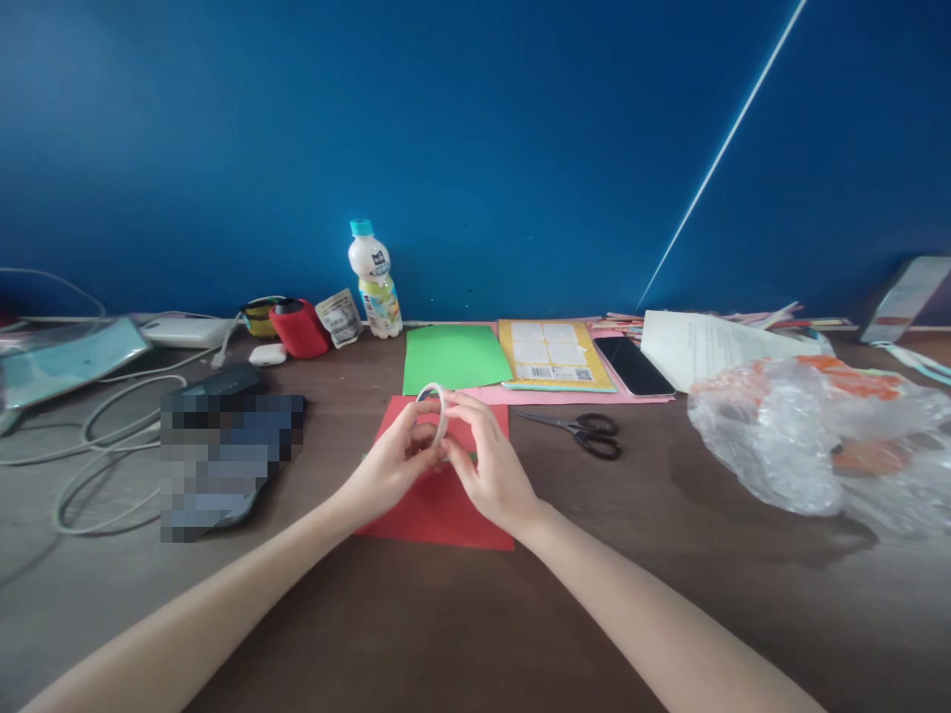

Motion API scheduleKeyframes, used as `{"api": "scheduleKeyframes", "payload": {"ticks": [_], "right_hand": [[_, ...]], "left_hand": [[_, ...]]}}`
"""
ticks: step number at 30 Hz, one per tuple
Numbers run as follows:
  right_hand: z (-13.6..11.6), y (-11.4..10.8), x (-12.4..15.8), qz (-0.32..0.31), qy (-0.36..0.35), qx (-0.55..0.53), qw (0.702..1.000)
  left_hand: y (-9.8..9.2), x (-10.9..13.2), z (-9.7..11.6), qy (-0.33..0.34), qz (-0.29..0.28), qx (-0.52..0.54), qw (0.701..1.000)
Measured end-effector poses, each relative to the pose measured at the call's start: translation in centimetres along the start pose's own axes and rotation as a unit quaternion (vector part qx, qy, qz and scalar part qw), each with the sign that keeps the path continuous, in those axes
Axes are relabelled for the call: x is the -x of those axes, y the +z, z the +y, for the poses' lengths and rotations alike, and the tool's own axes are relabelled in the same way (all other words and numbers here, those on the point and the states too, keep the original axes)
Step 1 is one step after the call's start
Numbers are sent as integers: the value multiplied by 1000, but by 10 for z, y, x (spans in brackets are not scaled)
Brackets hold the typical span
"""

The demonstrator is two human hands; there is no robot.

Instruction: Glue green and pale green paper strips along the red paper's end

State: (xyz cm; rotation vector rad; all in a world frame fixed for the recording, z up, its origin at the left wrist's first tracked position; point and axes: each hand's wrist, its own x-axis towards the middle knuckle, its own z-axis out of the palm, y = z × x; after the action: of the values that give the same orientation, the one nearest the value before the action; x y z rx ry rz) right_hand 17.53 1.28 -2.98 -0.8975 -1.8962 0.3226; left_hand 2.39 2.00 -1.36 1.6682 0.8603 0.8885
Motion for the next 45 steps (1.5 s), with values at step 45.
{"api": "scheduleKeyframes", "payload": {"ticks": [45], "right_hand": [[9, 1, 4, 7, 49, -7, 999]], "left_hand": [[7, 2, -14, 20, 76, -54, 995]]}}
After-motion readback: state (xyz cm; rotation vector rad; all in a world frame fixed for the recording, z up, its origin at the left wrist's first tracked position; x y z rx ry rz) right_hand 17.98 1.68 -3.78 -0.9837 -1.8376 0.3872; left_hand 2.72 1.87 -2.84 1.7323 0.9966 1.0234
